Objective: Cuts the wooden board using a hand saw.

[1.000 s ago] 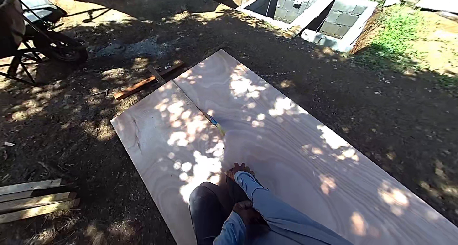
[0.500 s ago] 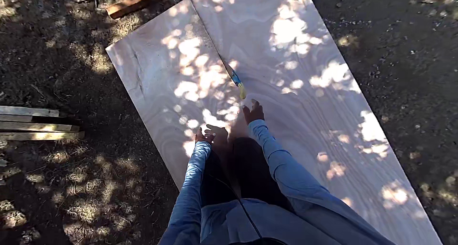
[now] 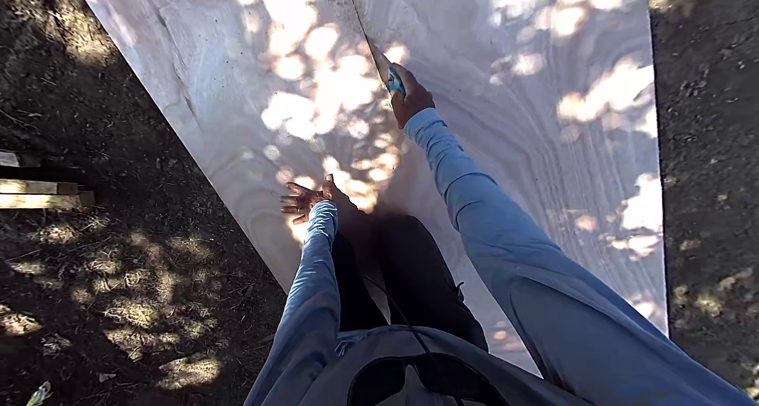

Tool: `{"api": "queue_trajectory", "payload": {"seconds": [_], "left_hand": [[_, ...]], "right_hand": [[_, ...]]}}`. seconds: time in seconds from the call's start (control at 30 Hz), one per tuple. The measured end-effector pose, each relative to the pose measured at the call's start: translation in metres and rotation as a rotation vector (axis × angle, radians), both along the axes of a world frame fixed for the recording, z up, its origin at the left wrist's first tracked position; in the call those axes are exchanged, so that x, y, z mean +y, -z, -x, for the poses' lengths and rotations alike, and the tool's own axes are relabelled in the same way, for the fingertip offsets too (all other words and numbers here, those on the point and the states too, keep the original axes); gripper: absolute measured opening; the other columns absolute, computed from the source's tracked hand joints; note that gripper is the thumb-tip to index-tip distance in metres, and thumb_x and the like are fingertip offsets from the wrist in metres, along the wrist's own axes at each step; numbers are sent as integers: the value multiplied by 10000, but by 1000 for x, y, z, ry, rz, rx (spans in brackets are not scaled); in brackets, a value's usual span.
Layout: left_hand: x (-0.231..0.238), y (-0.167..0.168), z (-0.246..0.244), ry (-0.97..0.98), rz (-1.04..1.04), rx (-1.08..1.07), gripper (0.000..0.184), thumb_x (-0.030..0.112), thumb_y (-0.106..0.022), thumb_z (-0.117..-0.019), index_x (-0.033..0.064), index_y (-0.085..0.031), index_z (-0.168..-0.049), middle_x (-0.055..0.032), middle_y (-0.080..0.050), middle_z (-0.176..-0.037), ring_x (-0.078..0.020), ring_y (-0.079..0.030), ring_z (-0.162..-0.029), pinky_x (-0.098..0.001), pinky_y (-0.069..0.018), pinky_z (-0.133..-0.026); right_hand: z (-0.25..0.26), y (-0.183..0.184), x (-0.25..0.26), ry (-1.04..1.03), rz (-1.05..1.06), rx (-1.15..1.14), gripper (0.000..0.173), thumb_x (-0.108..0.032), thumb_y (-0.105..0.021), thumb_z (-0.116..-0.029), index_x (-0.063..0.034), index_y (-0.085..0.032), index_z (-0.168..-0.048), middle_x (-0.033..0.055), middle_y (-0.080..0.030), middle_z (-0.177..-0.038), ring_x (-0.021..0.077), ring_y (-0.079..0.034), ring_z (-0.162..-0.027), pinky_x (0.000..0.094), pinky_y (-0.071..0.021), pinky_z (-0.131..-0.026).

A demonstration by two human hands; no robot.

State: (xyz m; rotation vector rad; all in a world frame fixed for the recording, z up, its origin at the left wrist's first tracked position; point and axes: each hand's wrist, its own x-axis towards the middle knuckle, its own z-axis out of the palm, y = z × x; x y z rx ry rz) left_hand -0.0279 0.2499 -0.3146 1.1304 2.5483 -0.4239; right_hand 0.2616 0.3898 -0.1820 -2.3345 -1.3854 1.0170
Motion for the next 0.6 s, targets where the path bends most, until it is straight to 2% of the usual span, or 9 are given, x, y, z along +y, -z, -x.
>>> {"api": "queue_trajectory", "payload": {"seconds": [0.07,0.13,0.27,0.3,0.33,0.37,0.43,0.5,0.6], "left_hand": [[9,-12,-1,-45,-21,-29,1415,1049,-408,-605,231,95,-1645,-281,19,-1689,-540,-42,-1533,-867,-184,-1039],[23,-3,6,-147,-114,-12,1350,1016,-450,-642,269,42,-1653,-240,11,-1704,-505,-6,-1552,-857,-147,-1070],[43,24,44,-184,-285,46,1234,978,-422,-711,292,-34,-1659,-205,-68,-1710,-461,-15,-1566,-843,-62,-1105],[43,24,50,-150,-285,58,1210,976,-388,-729,290,-26,-1658,-203,-73,-1708,-450,-20,-1567,-831,-59,-1112],[43,24,50,-129,-329,81,1176,958,-383,-742,289,-75,-1659,-193,-121,-1705,-432,-50,-1572,-822,-70,-1118],[41,25,50,-109,-356,95,1145,944,-369,-761,285,-102,-1659,-187,-148,-1702,-420,-68,-1573,-812,-77,-1123],[41,23,48,-89,-365,100,1083,911,-339,-809,277,-118,-1658,-180,-144,-1705,-406,-71,-1577,-785,-76,-1142],[41,24,49,-78,-309,99,1065,906,-289,-832,277,-59,-1660,-175,-95,-1712,-400,-50,-1578,-768,-71,-1154],[41,27,47,-83,-366,129,1045,905,-278,-828,287,-127,-1657,-151,-164,-1708,-373,-96,-1581,-767,-90,-1152]], "right_hand": [[1,12,-14,32,-71,25,601,-247,-472,-1067,-340,-297,-1635,110,-661,-1382,355,-707,-1117,600,-550,-940],[5,13,-39,72,-80,16,598,-235,-452,-1074,-366,-292,-1635,125,-688,-1334,371,-730,-1028,606,-564,-870],[12,-21,-138,107,-75,-47,573,-234,-459,-1078,-352,-329,-1623,154,-745,-1112,353,-730,-739,587,-585,-657],[12,-33,-168,120,-70,-47,569,-242,-468,-1078,-353,-336,-1621,159,-743,-1035,340,-707,-675,578,-575,-604],[12,-46,-192,138,-51,-41,559,-259,-476,-1083,-358,-340,-1616,162,-734,-992,332,-687,-636,574,-570,-571],[11,-58,-210,164,-27,-31,548,-272,-486,-1083,-361,-357,-1608,156,-730,-977,318,-677,-622,567,-571,-570],[10,-74,-214,201,-20,-24,533,-268,-499,-1074,-335,-397,-1593,135,-734,-998,283,-678,-617,536,-583,-569],[10,-66,-182,203,-41,-45,518,-236,-506,-1066,-294,-435,-1576,142,-737,-1072,295,-702,-672,538,-584,-585],[13,-18,-83,161,2,-53,546,-200,-492,-1054,-296,-414,-1586,114,-702,-1298,344,-737,-979,587,-573,-821]]}}
